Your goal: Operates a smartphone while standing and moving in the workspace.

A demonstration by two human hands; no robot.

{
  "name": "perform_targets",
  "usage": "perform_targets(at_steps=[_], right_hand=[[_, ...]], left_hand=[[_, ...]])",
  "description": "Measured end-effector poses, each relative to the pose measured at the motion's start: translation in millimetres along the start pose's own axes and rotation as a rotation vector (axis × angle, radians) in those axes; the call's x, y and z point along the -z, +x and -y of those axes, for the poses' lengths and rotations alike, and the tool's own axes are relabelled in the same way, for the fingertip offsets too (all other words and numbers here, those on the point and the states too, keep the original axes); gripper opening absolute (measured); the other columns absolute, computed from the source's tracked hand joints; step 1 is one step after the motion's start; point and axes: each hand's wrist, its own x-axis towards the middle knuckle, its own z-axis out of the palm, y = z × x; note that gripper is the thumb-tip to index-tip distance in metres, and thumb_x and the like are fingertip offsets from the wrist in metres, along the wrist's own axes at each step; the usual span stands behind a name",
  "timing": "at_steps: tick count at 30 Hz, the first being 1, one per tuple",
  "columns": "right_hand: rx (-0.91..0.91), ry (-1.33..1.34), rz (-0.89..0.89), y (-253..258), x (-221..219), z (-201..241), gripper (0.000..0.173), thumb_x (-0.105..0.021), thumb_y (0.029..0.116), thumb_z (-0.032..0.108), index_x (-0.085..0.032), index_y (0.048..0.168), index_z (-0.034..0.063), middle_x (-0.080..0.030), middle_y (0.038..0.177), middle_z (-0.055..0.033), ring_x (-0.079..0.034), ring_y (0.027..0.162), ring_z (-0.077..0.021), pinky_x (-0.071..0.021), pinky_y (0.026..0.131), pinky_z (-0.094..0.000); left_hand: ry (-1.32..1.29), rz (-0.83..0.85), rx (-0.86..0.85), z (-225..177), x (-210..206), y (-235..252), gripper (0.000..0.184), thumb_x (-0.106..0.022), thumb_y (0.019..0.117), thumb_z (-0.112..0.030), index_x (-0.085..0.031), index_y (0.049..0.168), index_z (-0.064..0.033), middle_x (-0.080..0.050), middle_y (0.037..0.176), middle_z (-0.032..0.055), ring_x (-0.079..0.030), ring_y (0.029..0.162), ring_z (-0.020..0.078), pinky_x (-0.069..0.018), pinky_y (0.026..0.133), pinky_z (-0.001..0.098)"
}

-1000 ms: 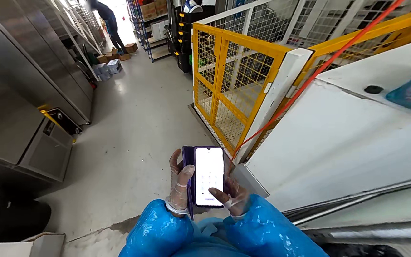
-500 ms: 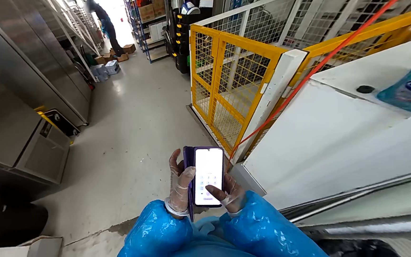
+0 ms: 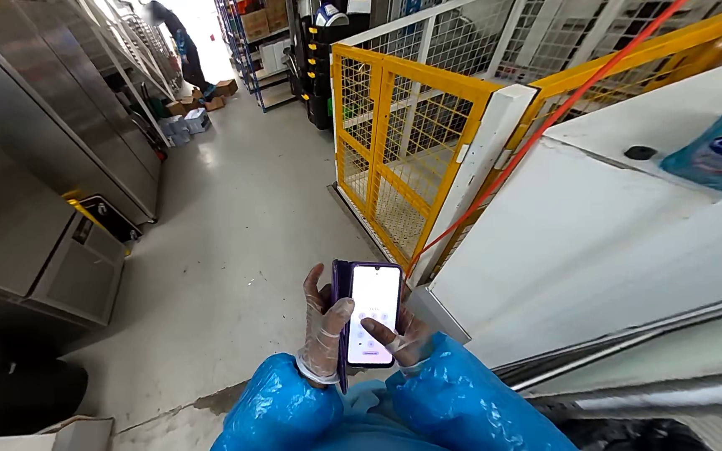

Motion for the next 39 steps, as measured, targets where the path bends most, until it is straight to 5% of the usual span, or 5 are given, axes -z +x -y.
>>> perform_targets(at_steps=[13, 22, 27, 36, 39], right_hand=[[0.021, 0.033, 0.099, -12.0, -0.7, -5.8, 0.053, -0.079, 0.0743, -0.007, -0.057, 0.122, -0.0038, -0.077, 0.098, -0.003, -0.075, 0.087, -0.0071, -0.0618, 0.082, -0.0236], [0.121, 0.183, 0.138, -9.6, 1.1, -19.8, 0.045, -0.069, 0.087, 0.034, -0.061, 0.116, 0.0014, -0.074, 0.092, 0.0089, -0.071, 0.084, 0.0002, -0.0596, 0.078, -0.0203], [0.069, 0.218, 0.16, -7.3, 3.2, -24.4, 0.071, -0.059, 0.0906, 0.067, -0.063, 0.119, 0.0016, -0.075, 0.095, 0.0022, -0.072, 0.09, -0.0058, -0.0599, 0.082, -0.0262], [-0.024, 0.263, 0.108, -7.5, -7.8, -15.4, 0.053, -0.029, 0.1052, 0.042, -0.061, 0.114, 0.0009, -0.076, 0.088, 0.0034, -0.072, 0.082, -0.0041, -0.0597, 0.075, -0.0231], [-0.027, 0.266, 0.15, -4.2, -6.6, -17.3, 0.059, -0.032, 0.1034, 0.051, -0.059, 0.115, 0.0011, -0.076, 0.089, 0.0041, -0.073, 0.082, -0.0051, -0.0604, 0.074, -0.0243]], left_hand=[[-0.028, -0.074, -0.015, -7.4, 7.7, -0.5, 0.114, -0.087, 0.0593, -0.059, -0.031, 0.15, -0.0187, -0.069, 0.109, 0.0008, -0.07, 0.088, 0.0072, -0.0598, 0.076, 0.0269], [-0.077, -0.077, 0.005, -11.7, 18.7, -0.9, 0.112, -0.087, 0.0594, -0.061, -0.032, 0.149, -0.019, -0.07, 0.106, -0.0009, -0.071, 0.087, 0.0066, -0.0606, 0.075, 0.0268], [-0.144, -0.034, -0.01, -13.0, 26.2, -0.2, 0.102, -0.087, 0.0617, -0.06, -0.041, 0.142, -0.0176, -0.071, 0.102, -0.0003, -0.071, 0.087, 0.007, -0.0608, 0.074, 0.027], [-0.194, -0.042, 0.007, -20.4, 29.9, 0.5, 0.095, -0.088, 0.0629, -0.057, -0.046, 0.136, -0.0145, -0.072, 0.098, -0.0002, -0.072, 0.085, 0.007, -0.0611, 0.073, 0.0258], [-0.201, -0.041, 0.013, -20.9, 30.7, 2.7, 0.093, -0.088, 0.0633, -0.055, -0.046, 0.135, -0.0142, -0.072, 0.097, -0.0001, -0.072, 0.085, 0.0072, -0.0611, 0.073, 0.0262]])
